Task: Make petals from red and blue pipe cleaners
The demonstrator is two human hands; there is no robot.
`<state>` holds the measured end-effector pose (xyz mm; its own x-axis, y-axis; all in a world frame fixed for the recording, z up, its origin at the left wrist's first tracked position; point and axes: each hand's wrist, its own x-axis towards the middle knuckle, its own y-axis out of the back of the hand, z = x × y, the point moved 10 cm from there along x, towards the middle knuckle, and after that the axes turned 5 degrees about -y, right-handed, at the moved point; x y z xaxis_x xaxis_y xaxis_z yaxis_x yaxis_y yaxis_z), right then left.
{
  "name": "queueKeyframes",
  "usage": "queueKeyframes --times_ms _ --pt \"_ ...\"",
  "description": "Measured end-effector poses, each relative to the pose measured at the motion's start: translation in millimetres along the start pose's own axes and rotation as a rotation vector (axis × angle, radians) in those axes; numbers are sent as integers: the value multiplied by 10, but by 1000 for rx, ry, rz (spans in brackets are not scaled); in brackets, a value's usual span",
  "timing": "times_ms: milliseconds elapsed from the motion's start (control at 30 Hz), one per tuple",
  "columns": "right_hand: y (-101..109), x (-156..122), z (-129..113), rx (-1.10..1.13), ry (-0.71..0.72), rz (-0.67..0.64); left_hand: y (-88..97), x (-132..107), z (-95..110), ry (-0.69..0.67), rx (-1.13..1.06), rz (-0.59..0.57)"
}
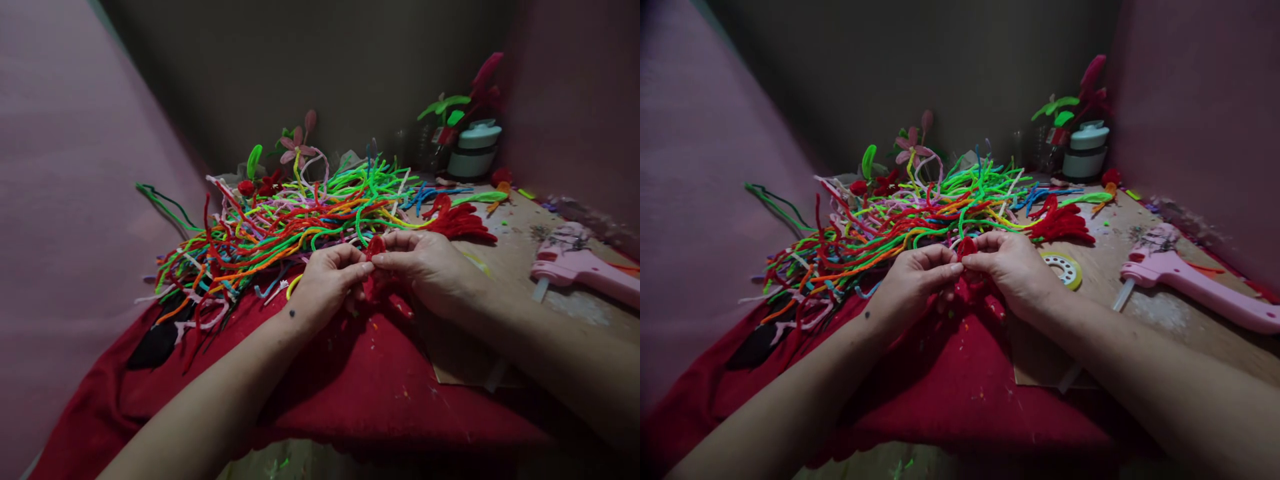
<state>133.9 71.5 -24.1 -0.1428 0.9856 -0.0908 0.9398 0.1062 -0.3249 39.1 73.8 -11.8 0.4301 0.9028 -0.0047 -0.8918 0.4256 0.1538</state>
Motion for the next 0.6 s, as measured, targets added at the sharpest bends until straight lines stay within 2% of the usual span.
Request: queueKeyframes --times_ms 267,467,600 --pt "5 -9 -38 6 36 34 33 -12 76 -57 81 28" --pt "-34 -30 1 -20 -12 5 -19 -42 49 -52 3 41" --pt "-18 -17 17 -92 -16 -3 -57 -49 -35 0 -59 45"
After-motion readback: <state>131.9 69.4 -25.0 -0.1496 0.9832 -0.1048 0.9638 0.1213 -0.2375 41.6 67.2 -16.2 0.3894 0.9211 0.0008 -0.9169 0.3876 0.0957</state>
